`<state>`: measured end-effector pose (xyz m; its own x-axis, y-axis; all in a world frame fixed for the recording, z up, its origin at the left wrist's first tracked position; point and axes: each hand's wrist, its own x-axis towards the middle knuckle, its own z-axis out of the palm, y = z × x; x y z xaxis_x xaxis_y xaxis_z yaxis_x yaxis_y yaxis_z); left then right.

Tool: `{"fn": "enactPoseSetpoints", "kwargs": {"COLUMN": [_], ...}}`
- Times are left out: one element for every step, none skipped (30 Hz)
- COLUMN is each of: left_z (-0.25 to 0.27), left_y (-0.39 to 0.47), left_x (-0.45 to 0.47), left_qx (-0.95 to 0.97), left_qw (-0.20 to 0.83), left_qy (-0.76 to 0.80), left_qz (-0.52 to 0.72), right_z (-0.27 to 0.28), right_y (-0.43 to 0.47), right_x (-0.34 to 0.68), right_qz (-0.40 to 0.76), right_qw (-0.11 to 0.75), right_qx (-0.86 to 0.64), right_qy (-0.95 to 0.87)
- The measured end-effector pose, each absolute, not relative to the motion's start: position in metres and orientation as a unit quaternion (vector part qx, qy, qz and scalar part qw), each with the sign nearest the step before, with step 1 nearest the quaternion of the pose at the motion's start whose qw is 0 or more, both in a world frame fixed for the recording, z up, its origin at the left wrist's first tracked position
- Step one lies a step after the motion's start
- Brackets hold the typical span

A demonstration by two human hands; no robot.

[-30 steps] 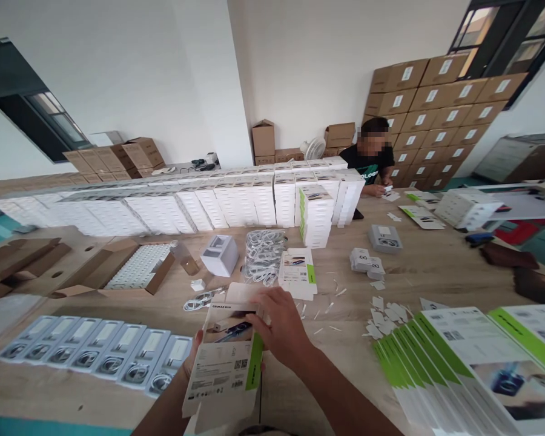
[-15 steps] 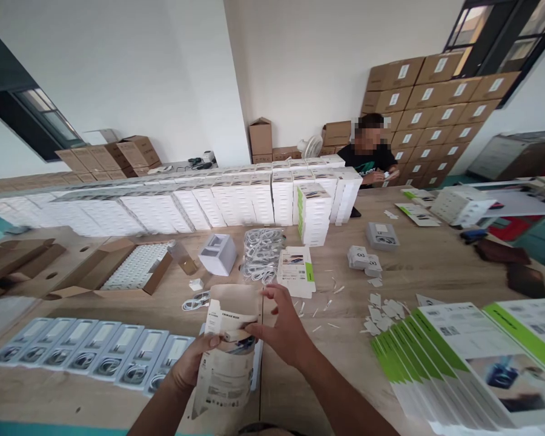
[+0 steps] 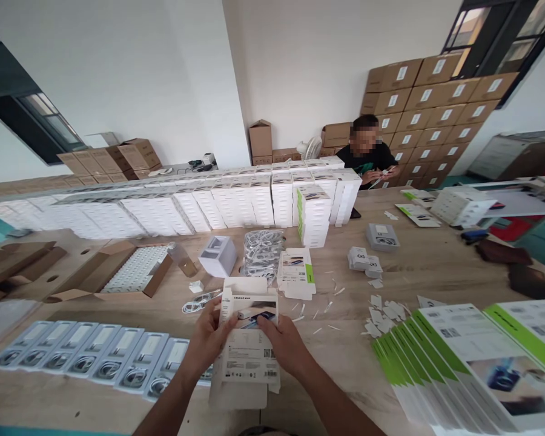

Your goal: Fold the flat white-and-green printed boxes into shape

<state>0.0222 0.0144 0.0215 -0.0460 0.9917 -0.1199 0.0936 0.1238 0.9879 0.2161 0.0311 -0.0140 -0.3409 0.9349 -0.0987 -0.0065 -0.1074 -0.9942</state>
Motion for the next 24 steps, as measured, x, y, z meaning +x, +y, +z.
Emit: {"fn": "enactPoseSetpoints", "kwargs": {"left_z": [0.02, 0.019, 0.019, 0.018, 0.019, 0.019, 0.02, 0.02, 0.021, 0.022, 0.023, 0.025, 0.026, 0.027, 0.029, 0.03, 0.032, 0.035, 0.039, 0.043, 0.048, 0.054, 0.06, 0.066], "left_y": [0.013, 0.012, 0.011, 0.01, 0.009, 0.008, 0.008, 0.008, 0.008, 0.009, 0.01, 0.01, 0.011, 0.011, 0.011, 0.011, 0.011, 0.011, 0.012, 0.012, 0.013, 0.014, 0.015, 0.016], "left_x": [0.025, 0.028, 0.03, 0.031, 0.032, 0.032, 0.031, 0.029, 0.027, 0.025, 0.023, 0.022, 0.02, 0.018, 0.017, 0.015, 0.014, 0.012, 0.01, 0.008, 0.006, 0.005, 0.003, 0.002], "left_qx": [0.466, 0.455, 0.453, 0.458, 0.467, 0.475, 0.482, 0.485, 0.487, 0.488, 0.492, 0.5, 0.511, 0.521, 0.531, 0.539, 0.546, 0.555, 0.566, 0.579, 0.592, 0.605, 0.616, 0.623], "left_qw": [0.482, 0.472, 0.468, 0.473, 0.485, 0.502, 0.519, 0.529, 0.532, 0.529, 0.521, 0.512, 0.504, 0.5, 0.499, 0.5, 0.502, 0.504, 0.507, 0.512, 0.52, 0.532, 0.547, 0.562], "left_qy": [0.563, 0.559, 0.551, 0.538, 0.52, 0.501, 0.483, 0.472, 0.468, 0.469, 0.474, 0.477, 0.477, 0.474, 0.467, 0.459, 0.452, 0.447, 0.441, 0.435, 0.427, 0.416, 0.402, 0.387], "left_qz": [0.484, 0.508, 0.522, 0.527, 0.525, 0.521, 0.515, 0.512, 0.511, 0.511, 0.511, 0.51, 0.507, 0.504, 0.501, 0.499, 0.495, 0.489, 0.477, 0.461, 0.442, 0.422, 0.401, 0.382], "right_z": [-0.015, -0.016, -0.016, -0.016, -0.014, -0.011, -0.009, -0.005, -0.003, 0.0, 0.002, 0.003, 0.004, 0.004, 0.004, 0.004, 0.005, 0.006, 0.007, 0.009, 0.012, 0.014, 0.017, 0.02], "right_y": [0.031, 0.031, 0.031, 0.031, 0.031, 0.032, 0.032, 0.032, 0.032, 0.031, 0.031, 0.03, 0.03, 0.029, 0.03, 0.03, 0.032, 0.034, 0.038, 0.041, 0.045, 0.049, 0.053, 0.056], "right_x": [0.217, 0.217, 0.219, 0.22, 0.222, 0.224, 0.225, 0.227, 0.228, 0.228, 0.228, 0.228, 0.228, 0.227, 0.227, 0.226, 0.227, 0.227, 0.228, 0.229, 0.23, 0.232, 0.232, 0.233], "right_qz": [0.601, 0.589, 0.581, 0.582, 0.592, 0.609, 0.629, 0.647, 0.662, 0.674, 0.685, 0.692, 0.694, 0.689, 0.676, 0.655, 0.629, 0.599, 0.574, 0.557, 0.549, 0.544, 0.539, 0.53], "right_qw": [0.4, 0.42, 0.438, 0.45, 0.454, 0.45, 0.443, 0.437, 0.434, 0.433, 0.433, 0.433, 0.435, 0.441, 0.448, 0.457, 0.468, 0.48, 0.49, 0.496, 0.499, 0.497, 0.491, 0.483], "right_qx": [-0.427, -0.426, -0.424, -0.42, -0.413, -0.403, -0.388, -0.37, -0.35, -0.331, -0.316, -0.306, -0.303, -0.309, -0.322, -0.342, -0.365, -0.388, -0.405, -0.414, -0.415, -0.412, -0.407, -0.401], "right_qy": [-0.544, -0.543, -0.539, -0.532, -0.523, -0.514, -0.508, -0.504, -0.501, -0.499, -0.494, -0.49, -0.487, -0.486, -0.489, -0.494, -0.502, -0.51, -0.517, -0.522, -0.527, -0.535, -0.55, -0.57]}}
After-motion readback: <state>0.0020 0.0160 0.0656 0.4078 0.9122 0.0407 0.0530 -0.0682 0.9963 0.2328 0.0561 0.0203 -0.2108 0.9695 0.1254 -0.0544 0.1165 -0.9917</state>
